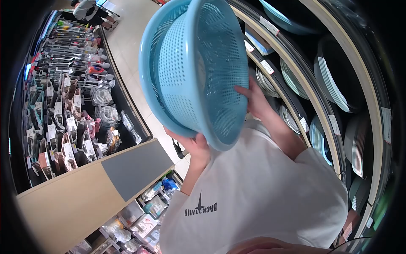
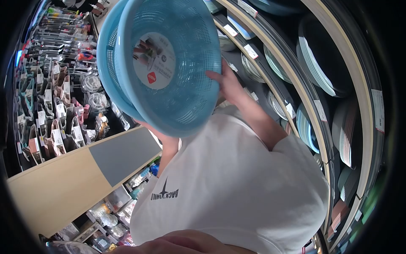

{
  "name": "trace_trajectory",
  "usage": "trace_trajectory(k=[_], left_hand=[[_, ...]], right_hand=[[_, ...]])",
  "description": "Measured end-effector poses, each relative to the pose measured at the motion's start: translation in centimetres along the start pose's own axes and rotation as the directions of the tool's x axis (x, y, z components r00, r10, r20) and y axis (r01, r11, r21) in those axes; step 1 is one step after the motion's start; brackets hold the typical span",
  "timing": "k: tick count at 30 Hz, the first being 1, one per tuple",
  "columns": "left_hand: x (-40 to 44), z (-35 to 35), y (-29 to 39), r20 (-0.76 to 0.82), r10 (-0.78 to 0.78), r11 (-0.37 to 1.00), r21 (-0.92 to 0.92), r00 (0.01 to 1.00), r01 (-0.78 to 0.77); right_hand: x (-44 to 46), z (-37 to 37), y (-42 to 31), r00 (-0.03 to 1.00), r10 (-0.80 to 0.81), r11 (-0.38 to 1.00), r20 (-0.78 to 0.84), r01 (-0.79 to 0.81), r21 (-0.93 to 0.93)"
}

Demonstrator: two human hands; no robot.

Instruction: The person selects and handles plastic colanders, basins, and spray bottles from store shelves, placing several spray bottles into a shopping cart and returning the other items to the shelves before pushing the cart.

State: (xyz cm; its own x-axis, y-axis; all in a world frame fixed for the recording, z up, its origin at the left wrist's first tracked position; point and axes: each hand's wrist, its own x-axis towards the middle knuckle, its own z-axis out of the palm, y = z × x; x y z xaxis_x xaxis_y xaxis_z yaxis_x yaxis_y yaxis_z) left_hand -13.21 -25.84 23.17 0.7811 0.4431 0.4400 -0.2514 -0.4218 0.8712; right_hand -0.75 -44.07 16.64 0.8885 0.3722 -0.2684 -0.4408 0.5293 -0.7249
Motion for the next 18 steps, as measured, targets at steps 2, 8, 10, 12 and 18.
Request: trace_trajectory(k=[2, 8, 10, 12, 18], left_hand=[[1.0, -0.3, 1.0, -0.004, -0.037, 0.999, -0.009, 0.999, 0.037], [3.8, -0.6, 2.2, 0.033, -0.157, 0.986, -0.055, 0.987, 0.158], [3.7, -1.0, 1.4, 0.080, -0.157, 0.986, -0.051, 0.984, 0.161], [3.8, -1.4, 1.5, 0.063, -0.276, 0.948, -0.147, 0.959, 0.282], [4.6, -2.6, -1.1, 0.035, -0.202, 0.973, 0.126, 0.979, 0.196]], right_hand=[[-0.1, -0.5, -0.5, 1.000, 0.017, 1.000, 0.017, -0.017, -0.021], [-0.3, -1.7, -1.1, 0.998, 0.018, 0.998, 0.057, -0.014, -0.058], [-0.4, -2.2, -1.1, 0.996, 0.019, 0.999, 0.083, -0.015, -0.052], [-0.5, -2.7, -1.3, 0.994, 0.055, 0.998, 0.092, -0.051, -0.040], [-0.1, -3.2, -1.5, 0.984, 0.090, 0.995, 0.157, -0.082, -0.053]])
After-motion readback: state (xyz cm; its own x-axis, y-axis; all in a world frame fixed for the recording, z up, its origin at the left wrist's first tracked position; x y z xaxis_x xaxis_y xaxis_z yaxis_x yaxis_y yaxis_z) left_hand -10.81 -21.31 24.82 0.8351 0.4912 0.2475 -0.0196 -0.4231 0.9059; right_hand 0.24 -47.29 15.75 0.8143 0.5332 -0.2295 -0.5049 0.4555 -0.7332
